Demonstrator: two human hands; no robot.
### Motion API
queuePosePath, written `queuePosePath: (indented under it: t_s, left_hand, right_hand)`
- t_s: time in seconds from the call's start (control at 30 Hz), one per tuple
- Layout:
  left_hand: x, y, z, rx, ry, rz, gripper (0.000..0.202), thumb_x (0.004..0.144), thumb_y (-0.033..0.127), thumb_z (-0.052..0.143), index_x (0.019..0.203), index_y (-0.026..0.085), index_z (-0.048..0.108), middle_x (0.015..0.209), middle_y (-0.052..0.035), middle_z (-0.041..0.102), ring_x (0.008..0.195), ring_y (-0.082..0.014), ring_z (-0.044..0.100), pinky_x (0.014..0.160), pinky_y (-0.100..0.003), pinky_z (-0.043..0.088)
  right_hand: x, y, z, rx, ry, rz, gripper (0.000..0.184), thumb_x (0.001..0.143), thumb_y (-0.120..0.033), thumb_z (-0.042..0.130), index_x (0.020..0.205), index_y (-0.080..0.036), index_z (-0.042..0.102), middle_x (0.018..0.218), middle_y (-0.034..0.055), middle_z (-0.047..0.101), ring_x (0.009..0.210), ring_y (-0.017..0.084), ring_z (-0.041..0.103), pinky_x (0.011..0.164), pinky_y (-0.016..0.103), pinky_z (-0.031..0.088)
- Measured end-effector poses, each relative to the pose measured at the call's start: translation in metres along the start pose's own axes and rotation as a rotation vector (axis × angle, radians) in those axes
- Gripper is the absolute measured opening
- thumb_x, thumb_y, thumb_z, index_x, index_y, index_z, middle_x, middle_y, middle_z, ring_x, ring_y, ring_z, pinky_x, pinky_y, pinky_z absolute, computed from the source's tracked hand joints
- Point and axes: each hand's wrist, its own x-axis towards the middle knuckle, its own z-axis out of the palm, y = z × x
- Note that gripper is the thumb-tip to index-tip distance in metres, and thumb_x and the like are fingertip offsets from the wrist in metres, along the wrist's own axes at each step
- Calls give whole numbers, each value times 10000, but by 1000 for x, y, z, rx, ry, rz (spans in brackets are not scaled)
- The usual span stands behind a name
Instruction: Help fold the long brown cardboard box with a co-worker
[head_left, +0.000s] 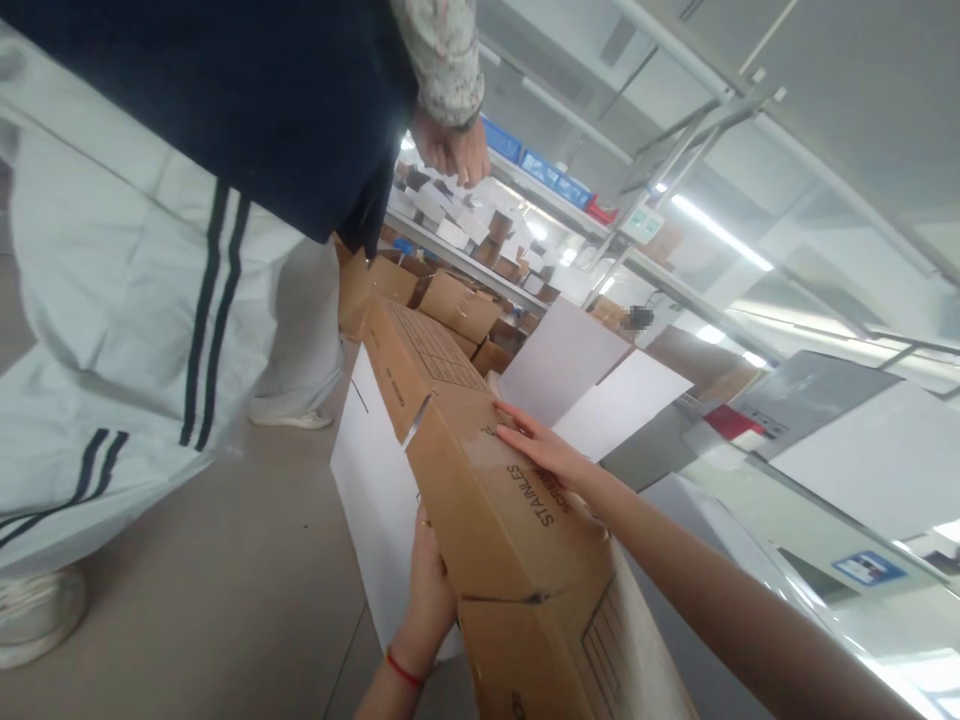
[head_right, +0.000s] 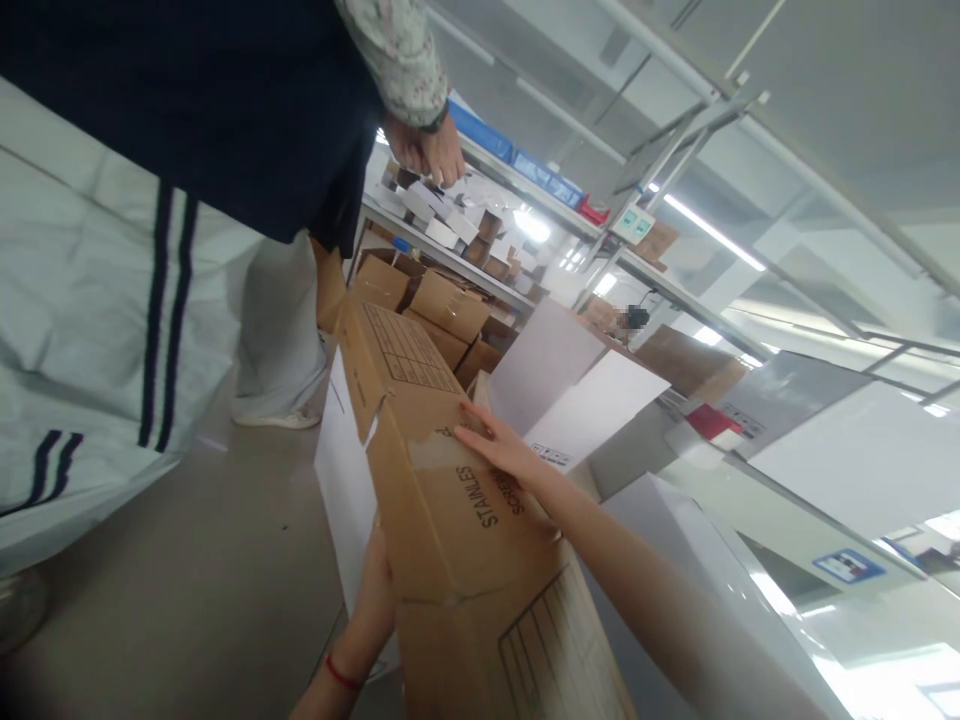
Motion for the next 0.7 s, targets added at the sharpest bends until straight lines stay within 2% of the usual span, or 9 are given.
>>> queuePosePath:
  t_s: [0.13, 0.17, 0.23, 0.3, 0.43, 0.53, 0.63, 0.7]
  left_hand:
    - [16, -9, 8, 134, -32, 75, 503, 793, 250, 703, 1289, 214, 630, 1335, -149, 567, 1255, -317, 534, 1031, -515, 500]
    - [19, -12, 9, 168, -35, 76, 504, 795, 230, 696, 1295, 212, 631, 1316, -149, 585, 1243, -319, 538, 1027, -523, 496]
    - [24, -17, 12, 207, -68, 96, 385, 820, 210, 665, 1203, 219, 698, 1248, -136, 633, 1193, -313, 559, 1006, -515, 500]
    - [26, -19, 14, 204, -93, 124, 274, 838, 208, 640, 1088, 228, 751, 1186, -124, 665, 1146, -305, 580, 976, -495, 516]
    - [28, -20, 15, 128, -51, 128, 322, 836, 280, 667, 1146, 226, 736, 1223, -134, 674, 1181, -324, 578, 1015, -530, 501]
    - [26, -25, 17, -41, -22, -5, 322, 859, 383, 649, 1120, 216, 736, 1204, -137, 696, 1194, -326, 593, 1046, -536, 492]
    - [23, -35, 22, -234, 59, -219, 377, 883, 507, 579, 1030, 196, 733, 1017, -121, 745, 1053, -302, 670, 976, -510, 551]
    - [22, -41, 25, -267, 70, -291, 424, 843, 570, 601, 976, 187, 728, 928, -111, 753, 946, -299, 693, 910, -511, 581]
  right_hand:
    - [26, 7, -12, 11, 25, -2, 808, 828, -659, 662, 1507, -282, 441, 1431, 96, 591, 1237, 272, 615, 1093, 491, 487]
    - [29, 9, -14, -4, 22, -35, 798, 824, -646, 675, 1500, -287, 451, 1429, 91, 592, 1221, 265, 625, 1079, 478, 501]
    - [32, 10, -17, -41, -1, -94, 789, 813, -630, 697, 1490, -299, 463, 1445, 81, 580, 1211, 259, 631, 1066, 465, 513]
    - [33, 12, -20, -91, -16, -117, 799, 814, -644, 687, 1500, -313, 444, 1496, 73, 533, 1254, 269, 605, 1084, 487, 495]
    - [36, 11, -19, -228, 24, -73, 920, 823, -730, 617, 1561, -256, 340, 1600, 108, 389, 1414, 306, 451, 1185, 533, 364]
    - [36, 3, -10, -343, 55, -54, 936, 844, -767, 555, 1574, -234, 313, 1578, 134, 416, 1433, 321, 422, 1214, 540, 302]
    - [28, -10, 2, -537, 163, -49, 798, 911, -725, 479, 1541, -244, 387, 1478, 168, 489, 1320, 339, 533, 1157, 561, 367]
    - [18, -19, 8, -630, 219, -58, 680, 964, -654, 435, 1513, -252, 437, 1446, 174, 477, 1277, 329, 563, 1122, 541, 408]
